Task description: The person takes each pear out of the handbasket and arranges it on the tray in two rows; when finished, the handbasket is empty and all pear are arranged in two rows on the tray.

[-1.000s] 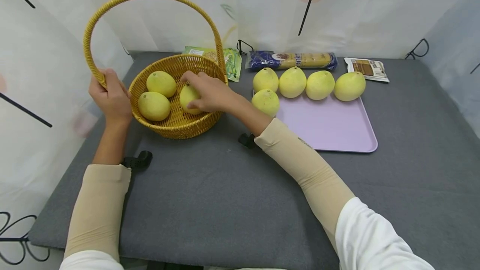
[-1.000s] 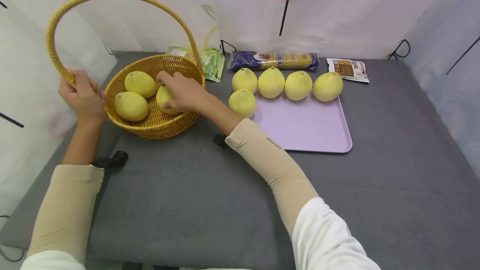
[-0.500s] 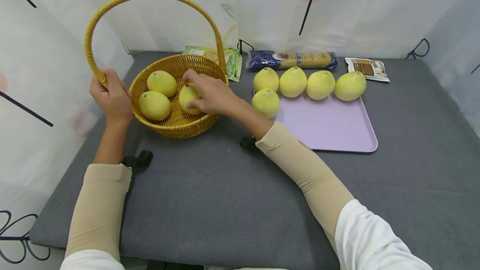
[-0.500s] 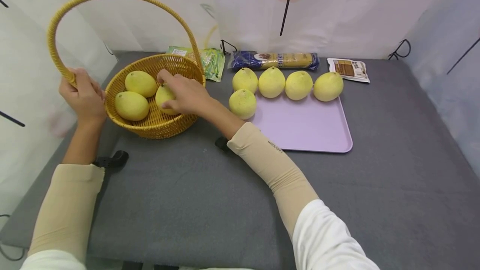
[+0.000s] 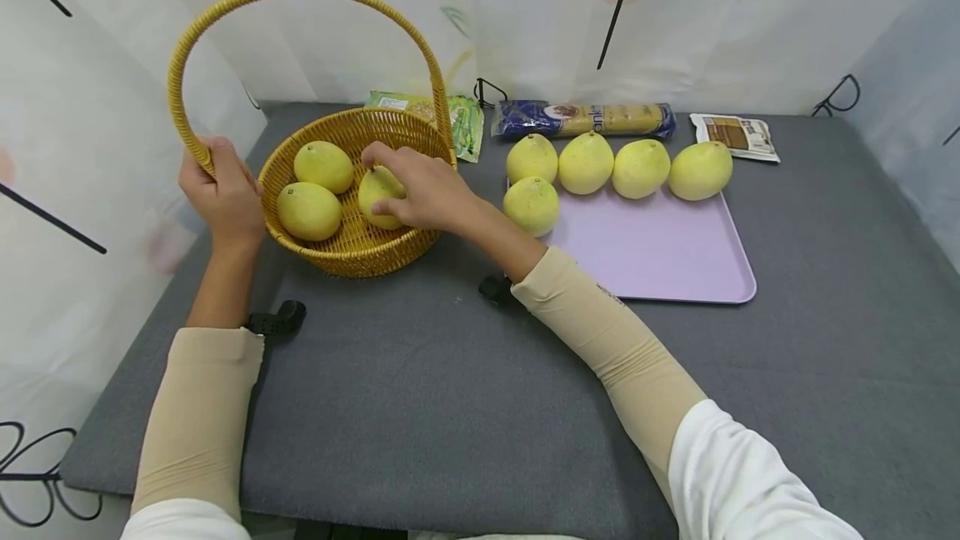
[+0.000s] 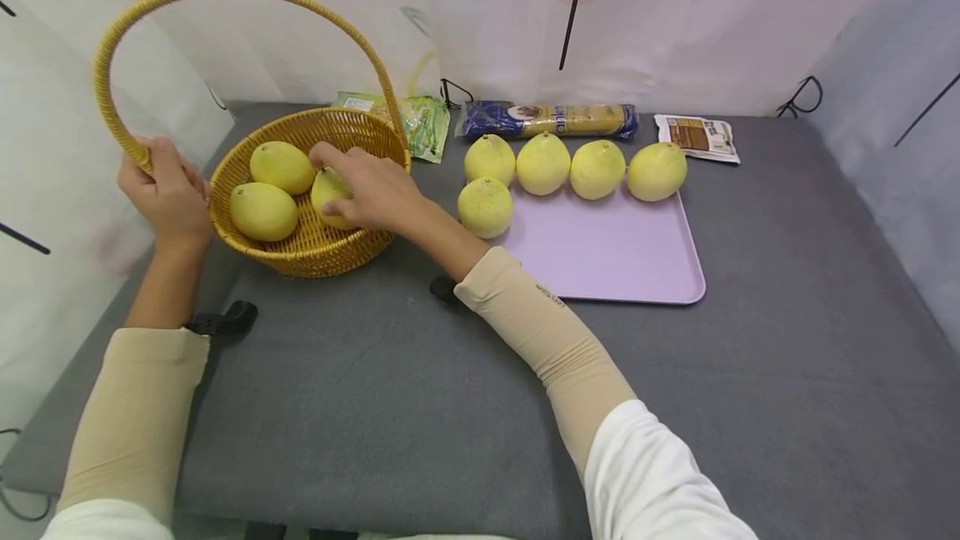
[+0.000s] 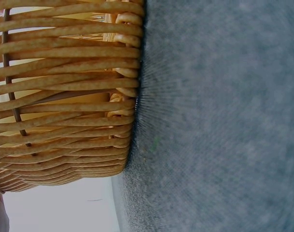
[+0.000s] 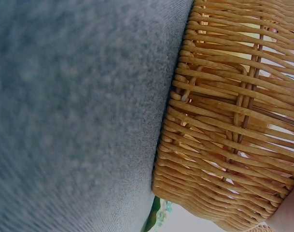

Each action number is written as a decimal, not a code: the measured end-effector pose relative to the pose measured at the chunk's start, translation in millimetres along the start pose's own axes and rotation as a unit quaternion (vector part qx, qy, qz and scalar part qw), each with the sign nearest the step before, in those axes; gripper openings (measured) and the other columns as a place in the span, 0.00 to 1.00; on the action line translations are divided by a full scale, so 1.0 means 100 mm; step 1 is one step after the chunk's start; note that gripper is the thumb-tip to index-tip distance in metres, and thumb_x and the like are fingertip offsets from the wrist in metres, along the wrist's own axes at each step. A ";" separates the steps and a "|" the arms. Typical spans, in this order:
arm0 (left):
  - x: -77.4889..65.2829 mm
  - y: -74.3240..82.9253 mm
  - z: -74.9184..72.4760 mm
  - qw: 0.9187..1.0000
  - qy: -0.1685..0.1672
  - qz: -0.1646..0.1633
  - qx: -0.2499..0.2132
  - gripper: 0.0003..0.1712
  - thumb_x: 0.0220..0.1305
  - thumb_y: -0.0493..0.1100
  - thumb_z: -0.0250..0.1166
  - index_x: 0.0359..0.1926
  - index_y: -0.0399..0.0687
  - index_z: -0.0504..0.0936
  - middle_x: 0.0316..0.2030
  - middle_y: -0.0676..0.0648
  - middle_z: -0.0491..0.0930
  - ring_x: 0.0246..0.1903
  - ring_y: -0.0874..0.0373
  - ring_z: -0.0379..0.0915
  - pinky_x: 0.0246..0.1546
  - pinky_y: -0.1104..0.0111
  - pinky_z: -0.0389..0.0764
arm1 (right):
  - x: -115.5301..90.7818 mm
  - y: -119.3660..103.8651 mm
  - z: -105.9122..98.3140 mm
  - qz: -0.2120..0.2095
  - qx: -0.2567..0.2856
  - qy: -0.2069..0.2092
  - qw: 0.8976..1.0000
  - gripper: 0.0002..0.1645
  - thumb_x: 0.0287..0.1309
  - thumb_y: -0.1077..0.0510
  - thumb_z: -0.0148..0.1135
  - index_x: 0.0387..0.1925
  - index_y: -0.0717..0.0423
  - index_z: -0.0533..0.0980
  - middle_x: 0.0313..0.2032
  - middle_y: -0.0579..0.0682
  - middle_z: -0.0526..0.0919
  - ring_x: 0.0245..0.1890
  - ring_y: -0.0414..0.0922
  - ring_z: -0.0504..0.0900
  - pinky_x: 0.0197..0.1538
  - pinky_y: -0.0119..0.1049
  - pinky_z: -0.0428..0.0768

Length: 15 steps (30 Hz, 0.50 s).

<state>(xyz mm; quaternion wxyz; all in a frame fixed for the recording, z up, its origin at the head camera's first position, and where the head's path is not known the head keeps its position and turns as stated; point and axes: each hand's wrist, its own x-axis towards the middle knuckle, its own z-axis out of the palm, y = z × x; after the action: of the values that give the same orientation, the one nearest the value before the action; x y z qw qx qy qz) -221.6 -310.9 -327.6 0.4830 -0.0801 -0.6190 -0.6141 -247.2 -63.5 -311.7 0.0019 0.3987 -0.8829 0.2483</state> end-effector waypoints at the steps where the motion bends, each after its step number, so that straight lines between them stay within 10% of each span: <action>1: 0.00 0.00 0.00 1.000 0.000 0.000 0.000 0.19 0.73 0.31 0.50 0.21 0.40 0.65 0.10 0.49 0.59 0.07 0.62 0.52 0.11 0.77 0.60 | 0.00 0.00 0.00 -0.001 0.000 0.000 1.000 0.33 0.64 0.42 0.66 0.66 0.42 0.65 0.58 0.45 0.75 0.48 0.42 0.76 0.46 0.41 0.74; 15: 0.00 0.00 0.00 1.000 0.001 -0.003 -0.013 0.19 0.73 0.32 0.51 0.21 0.39 0.65 0.10 0.48 0.58 0.07 0.62 0.51 0.12 0.77 0.59 | -0.01 0.02 0.00 -0.015 0.013 0.016 1.000 0.31 0.64 0.44 0.67 0.64 0.43 0.66 0.57 0.46 0.76 0.51 0.43 0.76 0.46 0.42 0.74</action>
<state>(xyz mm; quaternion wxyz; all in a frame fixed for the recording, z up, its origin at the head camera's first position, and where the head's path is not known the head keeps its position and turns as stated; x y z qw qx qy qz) -221.4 -310.5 -327.8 0.4805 -0.0841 -0.6110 -0.6235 -247.4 -61.4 -312.5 0.0150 0.4076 -0.8735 0.2658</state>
